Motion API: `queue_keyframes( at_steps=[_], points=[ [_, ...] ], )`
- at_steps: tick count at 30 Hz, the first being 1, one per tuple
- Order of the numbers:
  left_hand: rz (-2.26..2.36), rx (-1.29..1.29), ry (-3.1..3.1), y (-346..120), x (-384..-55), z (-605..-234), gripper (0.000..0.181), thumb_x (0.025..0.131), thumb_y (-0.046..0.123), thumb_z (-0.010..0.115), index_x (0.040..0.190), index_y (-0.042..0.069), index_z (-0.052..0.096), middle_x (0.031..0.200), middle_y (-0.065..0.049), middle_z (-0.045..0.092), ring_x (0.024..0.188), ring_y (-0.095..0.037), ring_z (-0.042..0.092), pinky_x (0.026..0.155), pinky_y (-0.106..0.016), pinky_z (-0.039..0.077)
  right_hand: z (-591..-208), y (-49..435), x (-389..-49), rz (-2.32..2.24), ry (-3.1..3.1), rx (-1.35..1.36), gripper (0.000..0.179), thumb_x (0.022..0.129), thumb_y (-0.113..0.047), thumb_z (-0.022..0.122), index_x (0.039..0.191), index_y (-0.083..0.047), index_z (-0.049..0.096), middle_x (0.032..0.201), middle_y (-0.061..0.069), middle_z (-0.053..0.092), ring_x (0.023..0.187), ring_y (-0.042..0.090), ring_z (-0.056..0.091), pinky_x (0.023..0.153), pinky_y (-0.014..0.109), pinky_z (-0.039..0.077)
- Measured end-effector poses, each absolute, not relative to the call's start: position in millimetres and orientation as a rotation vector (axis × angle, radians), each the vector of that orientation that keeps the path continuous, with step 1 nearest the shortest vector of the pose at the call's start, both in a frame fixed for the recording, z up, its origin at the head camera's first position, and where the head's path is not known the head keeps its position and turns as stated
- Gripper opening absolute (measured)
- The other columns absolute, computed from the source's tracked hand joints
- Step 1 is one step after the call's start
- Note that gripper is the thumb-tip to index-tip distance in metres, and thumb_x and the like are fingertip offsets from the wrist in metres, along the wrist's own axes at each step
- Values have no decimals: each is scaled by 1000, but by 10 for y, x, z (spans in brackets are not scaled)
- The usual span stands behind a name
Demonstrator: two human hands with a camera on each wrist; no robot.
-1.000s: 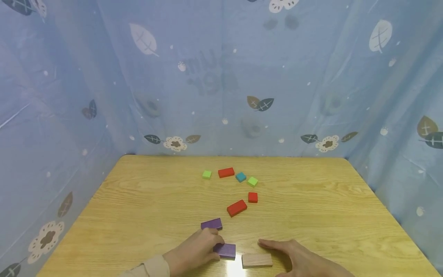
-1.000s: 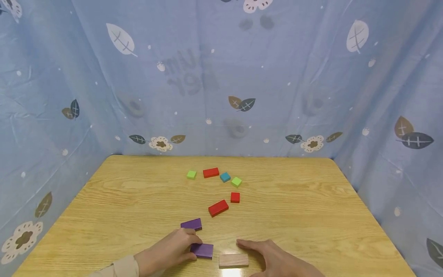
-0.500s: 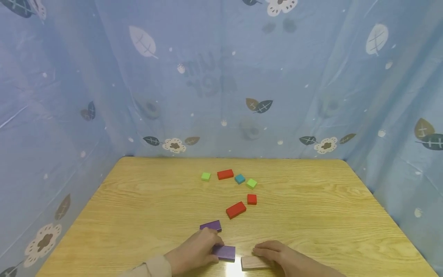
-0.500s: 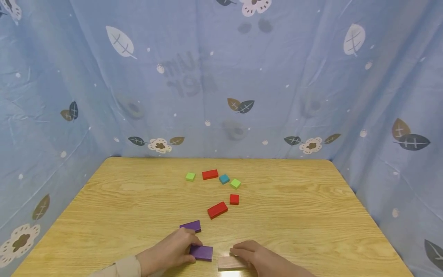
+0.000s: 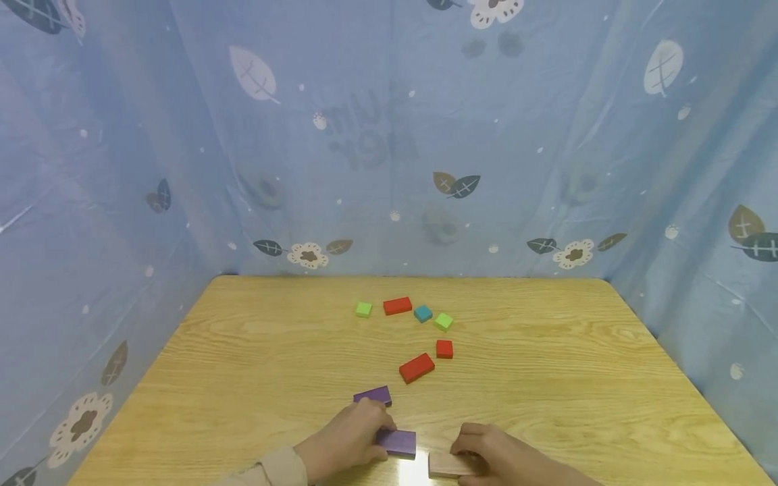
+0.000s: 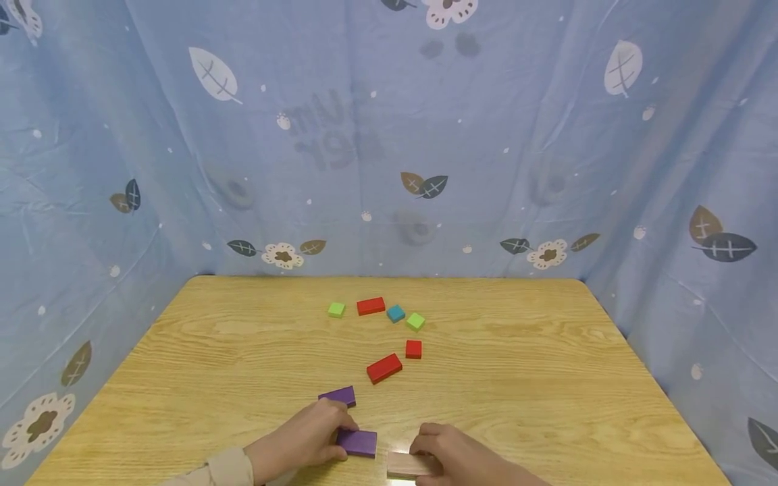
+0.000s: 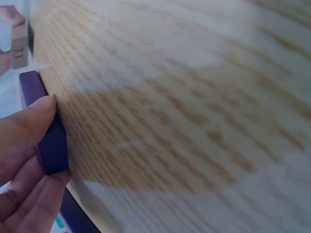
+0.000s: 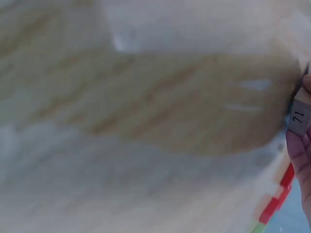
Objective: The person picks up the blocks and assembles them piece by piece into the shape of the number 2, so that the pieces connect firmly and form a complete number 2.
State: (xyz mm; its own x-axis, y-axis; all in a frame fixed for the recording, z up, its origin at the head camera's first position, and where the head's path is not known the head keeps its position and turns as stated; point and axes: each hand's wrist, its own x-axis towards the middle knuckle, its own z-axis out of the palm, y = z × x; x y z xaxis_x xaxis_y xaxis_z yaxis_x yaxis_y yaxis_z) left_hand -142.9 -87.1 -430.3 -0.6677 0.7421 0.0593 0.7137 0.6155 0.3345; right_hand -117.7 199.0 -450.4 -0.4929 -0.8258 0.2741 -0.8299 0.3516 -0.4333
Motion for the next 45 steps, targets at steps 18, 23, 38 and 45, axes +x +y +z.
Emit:
queue_keyframes(
  at_steps=[18, 23, 38, 45],
  points=[
    [516, 1215, 2736, -858, -1436, -4305, 29, 68, 20, 86, 94, 9, 77, 84, 7, 71, 72, 3, 58, 64, -12, 46, -4387, 2061, -1339, 754, -2619, 1391, 17, 84, -17, 73, 98, -8, 69, 94, -8, 61, 78, -5, 48, 64, 9, 42],
    [522, 1208, 2738, -862, -1434, -4307, 30, 68, 20, 86, 94, 9, 77, 86, 6, 72, 77, 1, 61, 67, -13, 48, -4395, 2009, -1388, 749, -2601, 1392, 17, 83, -15, 74, 98, -8, 69, 95, -6, 62, 81, -3, 51, 66, 11, 45],
    [527, 1221, 2740, -849, -1461, -4305, 30, 67, 19, 87, 93, 9, 77, 84, 8, 71, 75, 2, 61, 65, -12, 47, -4430, 1928, -1444, 716, -2636, 1383, 18, 82, -15, 74, 98, -6, 69, 95, -4, 64, 86, 2, 57, 71, 17, 50],
    [514, 1172, 2733, -837, -1445, -4293, 28, 67, 18, 87, 93, 11, 77, 82, 10, 70, 69, 5, 55, 62, -12, 45, -4460, 1900, -1464, 725, -2653, 1393, 18, 84, -18, 73, 98, -8, 69, 96, -6, 63, 87, 0, 55, 72, 17, 50]
  ],
)
